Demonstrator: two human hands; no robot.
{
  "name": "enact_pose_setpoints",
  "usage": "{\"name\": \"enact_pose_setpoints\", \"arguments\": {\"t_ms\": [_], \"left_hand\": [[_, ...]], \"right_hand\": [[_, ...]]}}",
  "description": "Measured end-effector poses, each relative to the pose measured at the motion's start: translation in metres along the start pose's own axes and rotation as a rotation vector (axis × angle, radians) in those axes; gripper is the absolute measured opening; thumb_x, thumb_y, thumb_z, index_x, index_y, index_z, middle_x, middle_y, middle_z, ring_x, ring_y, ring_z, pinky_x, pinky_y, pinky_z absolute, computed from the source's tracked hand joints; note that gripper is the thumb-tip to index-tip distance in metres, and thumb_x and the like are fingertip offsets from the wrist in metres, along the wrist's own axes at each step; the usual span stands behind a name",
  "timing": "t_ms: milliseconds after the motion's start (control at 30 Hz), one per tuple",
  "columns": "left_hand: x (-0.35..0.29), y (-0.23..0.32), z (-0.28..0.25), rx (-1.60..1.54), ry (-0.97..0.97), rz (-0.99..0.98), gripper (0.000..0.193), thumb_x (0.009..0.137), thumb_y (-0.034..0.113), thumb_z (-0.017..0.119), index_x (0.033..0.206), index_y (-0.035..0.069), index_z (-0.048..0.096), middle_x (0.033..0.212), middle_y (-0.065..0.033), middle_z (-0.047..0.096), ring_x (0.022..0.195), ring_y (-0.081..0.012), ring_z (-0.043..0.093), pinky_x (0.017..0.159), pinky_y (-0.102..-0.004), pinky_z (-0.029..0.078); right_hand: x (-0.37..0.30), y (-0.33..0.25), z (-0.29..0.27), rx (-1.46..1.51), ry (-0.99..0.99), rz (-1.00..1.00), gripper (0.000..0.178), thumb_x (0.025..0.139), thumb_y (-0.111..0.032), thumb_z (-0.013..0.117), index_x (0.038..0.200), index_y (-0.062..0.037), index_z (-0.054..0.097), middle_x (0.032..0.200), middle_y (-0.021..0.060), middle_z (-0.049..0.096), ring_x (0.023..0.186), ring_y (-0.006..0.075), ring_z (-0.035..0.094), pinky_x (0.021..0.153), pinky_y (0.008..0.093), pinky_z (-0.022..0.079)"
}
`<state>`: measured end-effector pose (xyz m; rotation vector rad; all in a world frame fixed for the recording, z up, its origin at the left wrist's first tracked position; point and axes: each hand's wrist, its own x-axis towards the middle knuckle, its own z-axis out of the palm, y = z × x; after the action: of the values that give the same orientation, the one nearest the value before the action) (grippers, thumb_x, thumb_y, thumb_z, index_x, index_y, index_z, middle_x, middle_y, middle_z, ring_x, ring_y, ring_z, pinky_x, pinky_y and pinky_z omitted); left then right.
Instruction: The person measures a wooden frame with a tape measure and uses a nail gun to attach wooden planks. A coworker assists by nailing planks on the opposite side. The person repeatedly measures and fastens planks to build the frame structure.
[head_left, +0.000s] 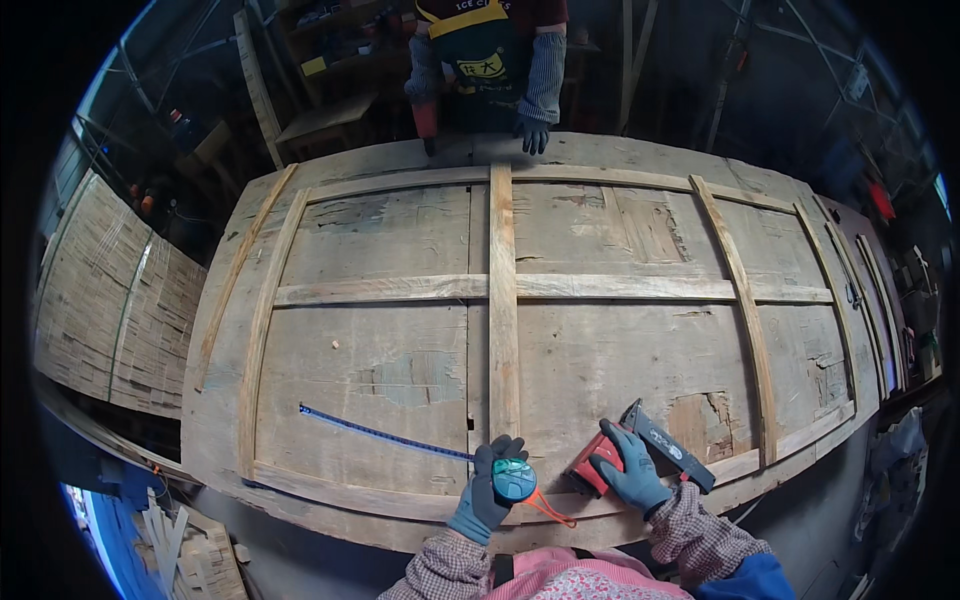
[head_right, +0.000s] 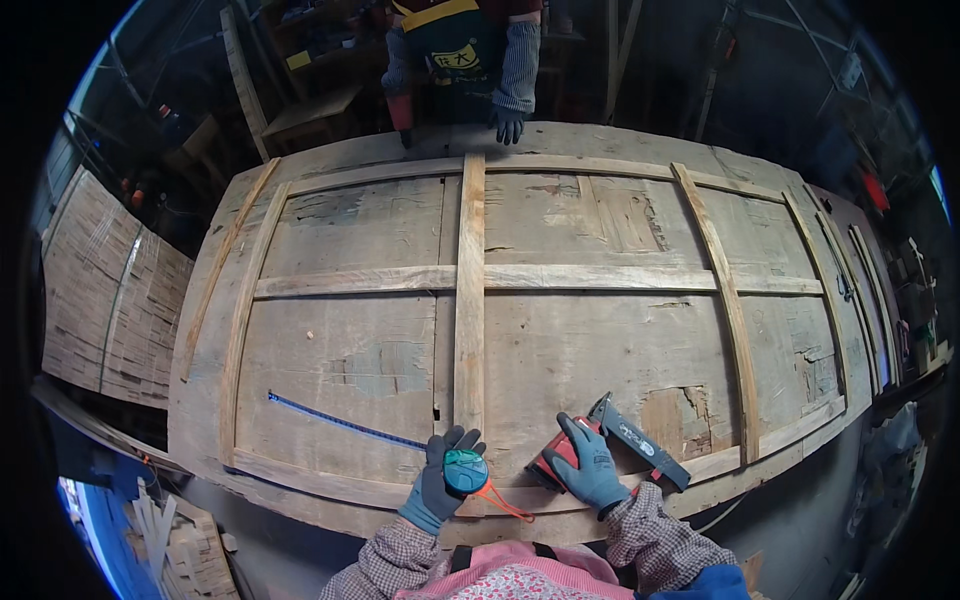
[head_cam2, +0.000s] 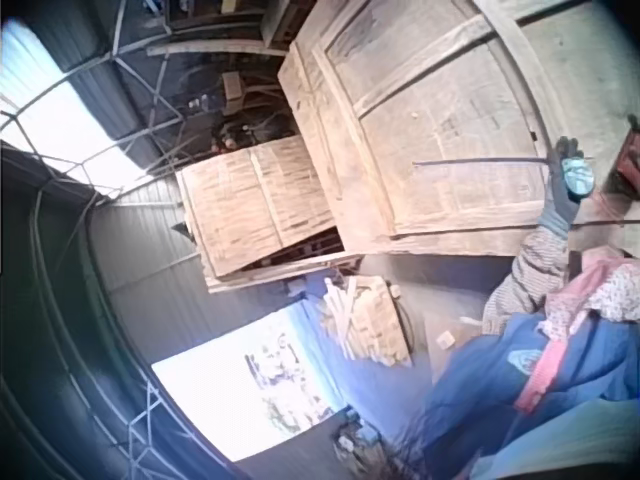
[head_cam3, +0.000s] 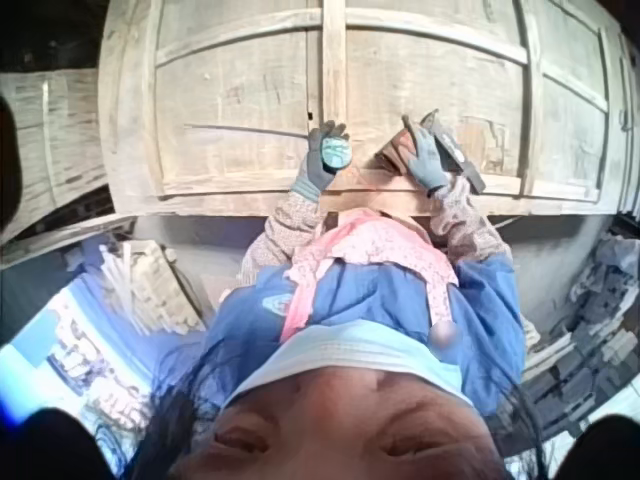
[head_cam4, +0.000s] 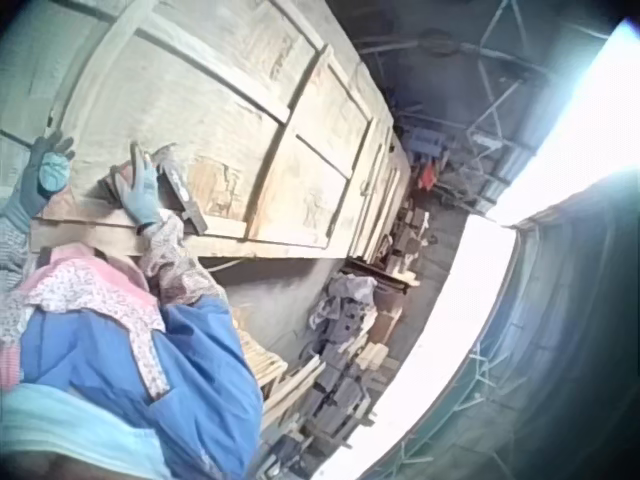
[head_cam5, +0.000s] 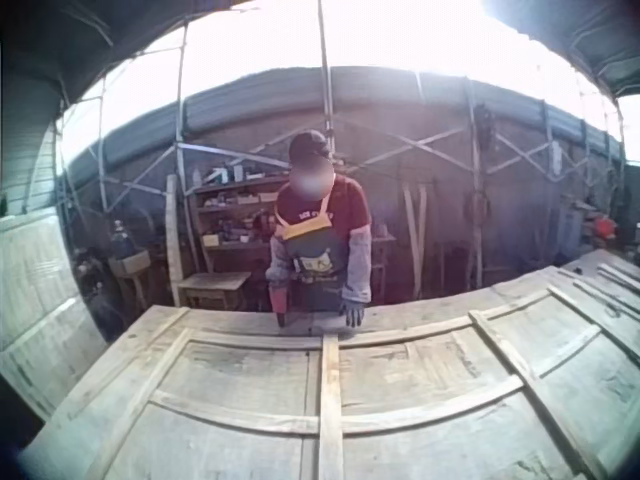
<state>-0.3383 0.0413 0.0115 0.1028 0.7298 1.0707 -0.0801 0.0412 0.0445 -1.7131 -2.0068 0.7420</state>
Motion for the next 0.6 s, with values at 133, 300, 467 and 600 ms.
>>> {"name": "enact_pose_setpoints", "arguments": {"t_ms": [133, 300, 467, 600], "left_hand": [[0.034, -0.004, 0.082, -0.038, -0.169, -0.155, 0.058, 0.094, 0.046, 0.04, 0.14, 0.013, 0.029, 0.134, -0.0062, 0.04, 0.121, -0.0188, 0.043, 0.1, -0.0313, 0.038], [0.091, 0.027, 0.11, 0.297, -0.114, 0.071, 0.057, 0.095, 0.045, 0.037, 0.136, 0.005, 0.034, 0.128, -0.0065, 0.045, 0.117, -0.0156, 0.044, 0.099, -0.0288, 0.038], [0.174, 0.149, 0.048, 0.21, -0.006, 0.447, 0.06, 0.092, 0.05, 0.041, 0.131, 0.004, 0.041, 0.134, -0.0078, 0.044, 0.126, -0.0236, 0.039, 0.106, -0.0396, 0.028], [0.222, 0.277, -0.013, 0.287, 0.259, 0.529, 0.065, 0.088, 0.059, 0.042, 0.127, 0.008, 0.046, 0.126, -0.0087, 0.05, 0.12, -0.0243, 0.046, 0.1, -0.0378, 0.035]], "right_hand": [[0.08, -0.072, -0.025, 0.575, -0.354, -0.133, 0.083, 0.076, -0.025, 0.072, 0.142, -0.0072, 0.024, 0.139, 0.016, 0.034, 0.128, 0.0266, 0.035, 0.101, 0.036, 0.035], [0.146, -0.054, -0.048, 0.565, -0.565, -0.017, 0.082, 0.073, -0.012, 0.075, 0.14, -0.0053, 0.027, 0.104, 0.009, 0.056, 0.089, 0.0157, 0.055, 0.081, 0.0285, 0.046], [0.195, 0.026, -0.1, 0.765, -0.881, 0.429, 0.056, 0.079, -0.012, 0.068, 0.131, -0.0054, 0.046, 0.077, 0.001, 0.061, 0.071, 0.0085, 0.056, 0.066, 0.0227, 0.048], [0.21, 0.117, -0.174, 0.543, -0.792, 0.73, 0.025, 0.084, -0.013, 0.06, 0.106, -0.0005, 0.065, 0.077, 0.0062, 0.066, 0.063, 0.012, 0.062, 0.061, 0.0236, 0.053]]}}
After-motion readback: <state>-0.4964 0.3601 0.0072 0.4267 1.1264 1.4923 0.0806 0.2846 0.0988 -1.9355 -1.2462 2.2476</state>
